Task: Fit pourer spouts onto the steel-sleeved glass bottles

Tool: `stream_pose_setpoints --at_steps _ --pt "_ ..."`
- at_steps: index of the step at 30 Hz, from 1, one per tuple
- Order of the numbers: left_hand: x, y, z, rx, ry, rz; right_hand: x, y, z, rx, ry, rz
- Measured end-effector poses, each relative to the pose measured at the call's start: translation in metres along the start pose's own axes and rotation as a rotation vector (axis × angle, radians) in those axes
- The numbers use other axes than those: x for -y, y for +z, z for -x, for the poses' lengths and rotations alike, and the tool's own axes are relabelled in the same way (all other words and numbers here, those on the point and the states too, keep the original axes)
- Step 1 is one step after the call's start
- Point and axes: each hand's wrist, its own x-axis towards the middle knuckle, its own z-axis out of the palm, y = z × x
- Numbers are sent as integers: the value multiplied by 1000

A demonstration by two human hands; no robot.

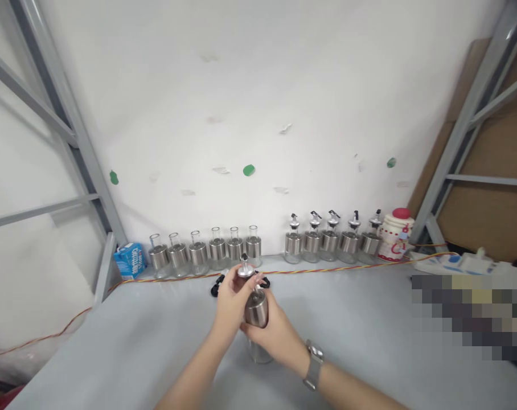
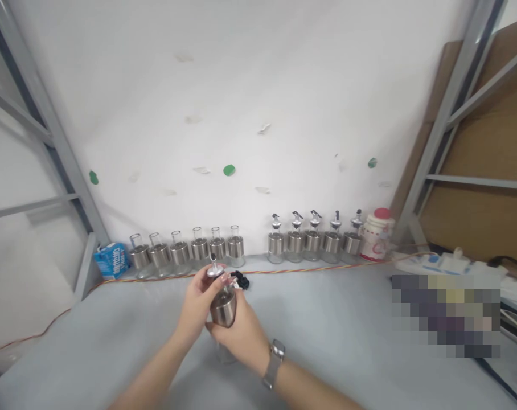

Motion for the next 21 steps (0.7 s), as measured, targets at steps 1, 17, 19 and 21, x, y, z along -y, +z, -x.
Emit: stream_pose_setpoints --at_steps 1,17,19,21 --pt "0 -2 -3 12 -34 36 -2 1 -1 29 4 -31" --pt "-4 -15 -12 68 -42 -124 9 -27 -3 -47 51 740" --pt "0 -16 -11 65 -7 -175 10 -26 -2 -38 42 783" --pt "5 -17 -11 53 21 -213 10 -25 -1 -23 38 806"
